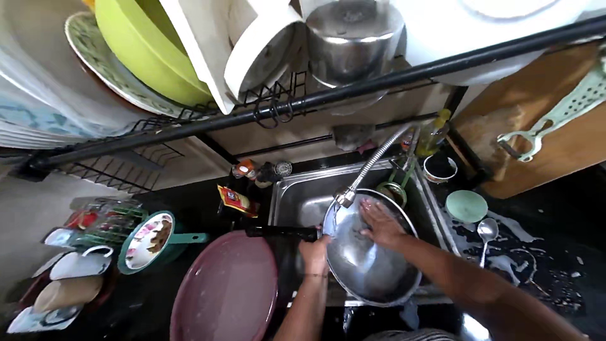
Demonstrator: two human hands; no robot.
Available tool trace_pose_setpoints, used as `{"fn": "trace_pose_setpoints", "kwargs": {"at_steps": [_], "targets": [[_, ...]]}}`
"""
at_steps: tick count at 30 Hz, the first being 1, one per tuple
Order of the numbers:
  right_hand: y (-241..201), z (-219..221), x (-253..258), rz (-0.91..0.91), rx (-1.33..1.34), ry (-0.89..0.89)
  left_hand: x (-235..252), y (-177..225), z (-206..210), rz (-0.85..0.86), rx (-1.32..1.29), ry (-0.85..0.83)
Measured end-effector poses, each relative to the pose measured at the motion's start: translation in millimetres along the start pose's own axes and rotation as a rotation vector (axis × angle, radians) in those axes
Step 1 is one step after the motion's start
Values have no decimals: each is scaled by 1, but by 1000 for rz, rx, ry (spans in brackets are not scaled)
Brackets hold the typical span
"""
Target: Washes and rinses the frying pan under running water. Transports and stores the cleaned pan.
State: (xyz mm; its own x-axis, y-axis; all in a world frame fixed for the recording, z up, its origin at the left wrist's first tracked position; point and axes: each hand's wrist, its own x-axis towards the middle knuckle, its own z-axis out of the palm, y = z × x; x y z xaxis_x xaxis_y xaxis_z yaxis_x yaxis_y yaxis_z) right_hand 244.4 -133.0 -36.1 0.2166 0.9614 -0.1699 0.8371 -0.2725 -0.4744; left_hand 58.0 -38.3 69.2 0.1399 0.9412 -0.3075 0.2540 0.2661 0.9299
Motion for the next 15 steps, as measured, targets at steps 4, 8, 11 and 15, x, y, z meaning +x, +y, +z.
{"fn": "trace_pose_setpoints", "kwargs": {"at_steps": [4,8,11,15], "targets": [[-89,21,10,-126,601,200,-1,0,22,-103,-83,13],[-97,7,-43,-395,770,-268,17,9,5,-34,-10,84],[-27,9,-58,-401,278,-444,25,17,-15,84,51,94],[43,-40,-28,-44,-12,-263,20,24,-17,311,178,1]]}}
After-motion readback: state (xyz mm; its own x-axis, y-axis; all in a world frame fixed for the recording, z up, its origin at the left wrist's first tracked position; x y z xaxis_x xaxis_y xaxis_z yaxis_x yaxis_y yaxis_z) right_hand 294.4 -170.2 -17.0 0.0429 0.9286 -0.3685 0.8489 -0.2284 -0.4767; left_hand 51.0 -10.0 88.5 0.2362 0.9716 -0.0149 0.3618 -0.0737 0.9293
